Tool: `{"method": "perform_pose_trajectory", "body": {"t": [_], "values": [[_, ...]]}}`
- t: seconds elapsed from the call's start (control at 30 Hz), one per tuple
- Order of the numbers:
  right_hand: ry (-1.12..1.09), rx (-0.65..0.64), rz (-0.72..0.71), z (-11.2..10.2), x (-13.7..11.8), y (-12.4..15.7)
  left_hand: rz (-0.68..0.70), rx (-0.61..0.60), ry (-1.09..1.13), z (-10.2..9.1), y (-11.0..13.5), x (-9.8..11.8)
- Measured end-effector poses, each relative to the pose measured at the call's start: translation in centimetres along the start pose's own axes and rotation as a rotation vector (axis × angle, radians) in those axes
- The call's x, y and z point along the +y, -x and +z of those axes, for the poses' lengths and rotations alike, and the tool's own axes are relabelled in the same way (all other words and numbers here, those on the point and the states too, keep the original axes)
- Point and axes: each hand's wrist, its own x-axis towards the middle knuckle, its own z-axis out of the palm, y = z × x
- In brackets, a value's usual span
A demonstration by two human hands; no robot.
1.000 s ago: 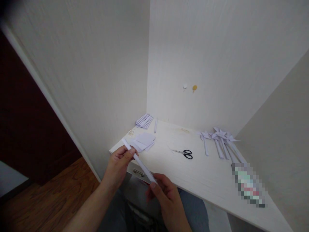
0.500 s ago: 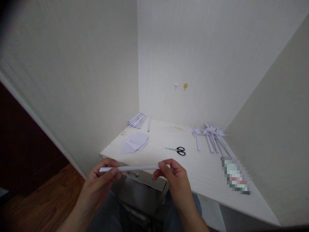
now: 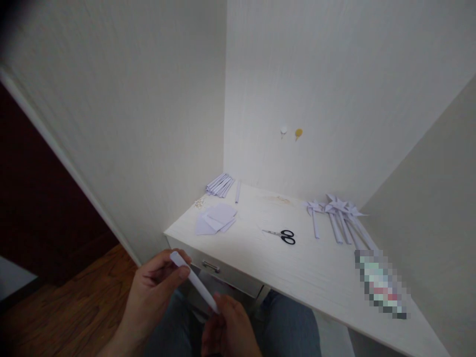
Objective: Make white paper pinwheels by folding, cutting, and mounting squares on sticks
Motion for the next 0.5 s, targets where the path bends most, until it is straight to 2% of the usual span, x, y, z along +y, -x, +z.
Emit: {"method": "perform_pose_trajectory", "body": {"t": [0.07,0.13,0.3,0.43,0.5], "values": [[-0.019,-0.001,0.084,0.1,1.6,-0.3,0.024,0.016,-0.029,0.0,-0.1,0.1],[0.011,0.009,0.065,0.2,1.6,-0.3,0.031,0.028,-0.040,0.0,-0.3,0.2],[0.091,0.036,-0.213,-0.3,-1.5,0.0,0.043,0.068,-0.060,-1.2,-0.8,-0.4],[0.161,0.024,-0.342,-0.9,-4.3,-0.1,-0.042,0.093,-0.120,-3.8,-1.1,-1.6],[0.220,-0.026,-0.379,-1.0,-6.0,-0.3,-0.094,0.031,-0.149,-5.4,-1.3,-1.9]]}}
